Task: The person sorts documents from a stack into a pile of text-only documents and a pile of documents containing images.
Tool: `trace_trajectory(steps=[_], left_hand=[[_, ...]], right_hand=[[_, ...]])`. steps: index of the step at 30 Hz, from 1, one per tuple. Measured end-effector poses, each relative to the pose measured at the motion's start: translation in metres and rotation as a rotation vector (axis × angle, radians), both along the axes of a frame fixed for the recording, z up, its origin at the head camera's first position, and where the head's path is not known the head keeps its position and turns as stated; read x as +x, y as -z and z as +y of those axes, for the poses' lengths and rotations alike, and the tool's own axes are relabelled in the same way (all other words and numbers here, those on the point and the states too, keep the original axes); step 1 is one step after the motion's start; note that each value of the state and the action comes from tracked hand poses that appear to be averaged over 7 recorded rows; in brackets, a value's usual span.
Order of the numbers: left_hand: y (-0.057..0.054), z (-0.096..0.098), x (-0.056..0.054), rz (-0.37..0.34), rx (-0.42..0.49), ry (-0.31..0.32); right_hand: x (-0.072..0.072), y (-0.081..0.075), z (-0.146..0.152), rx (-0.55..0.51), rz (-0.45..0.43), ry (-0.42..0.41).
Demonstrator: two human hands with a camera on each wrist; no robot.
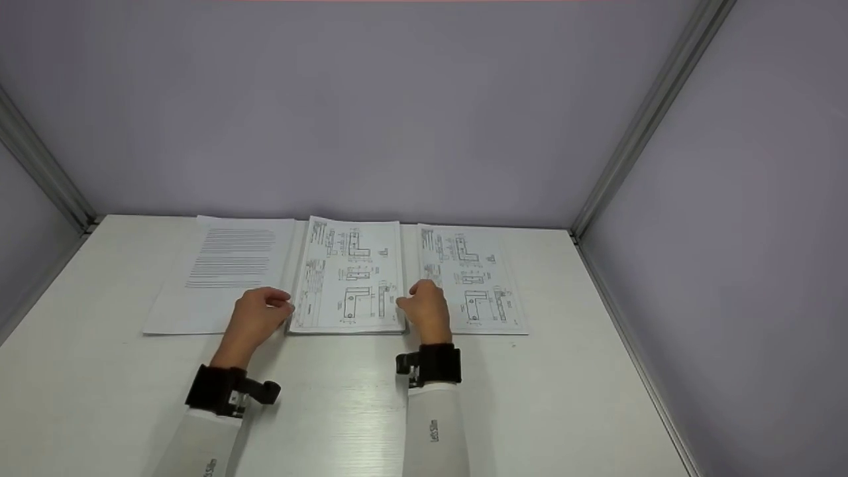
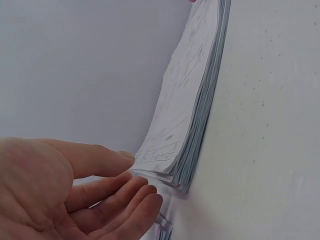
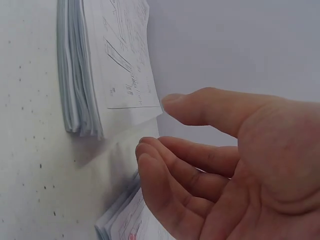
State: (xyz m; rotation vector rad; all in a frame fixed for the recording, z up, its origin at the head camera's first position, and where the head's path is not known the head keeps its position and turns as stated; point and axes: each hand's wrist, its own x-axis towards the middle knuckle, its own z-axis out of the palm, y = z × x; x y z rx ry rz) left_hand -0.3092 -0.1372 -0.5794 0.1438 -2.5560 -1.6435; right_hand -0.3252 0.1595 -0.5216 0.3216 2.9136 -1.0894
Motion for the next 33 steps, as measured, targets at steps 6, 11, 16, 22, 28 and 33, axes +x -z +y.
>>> trace_trajectory(steps=[6, 11, 16, 22, 28, 33], left_hand=[[0.003, 0.001, 0.0, 0.016, -0.028, 0.007], [0.003, 0.0, 0.001, 0.01, -0.045, 0.015], [0.002, 0.001, 0.001, -0.007, -0.061, 0.019], [0.002, 0.001, 0.0, -0.026, -0.061, 0.019], [0.001, -0.001, 0.001, -0.037, -0.063, 0.034], [0.0, -0.001, 0.001, -0.057, -0.06, 0.043]], right_hand=[[0.0, 0.005, -0.007, 0.041, -0.009, -0.013], [0.0, 0.008, -0.01, 0.062, -0.024, -0.015], [0.0, 0.01, -0.011, 0.084, -0.037, -0.013], [-0.001, 0.011, -0.01, 0.06, -0.038, 0.009], [-0.001, 0.011, -0.011, 0.072, -0.031, 0.026], [0.001, 0.009, -0.01, 0.072, -0.052, 0.045]])
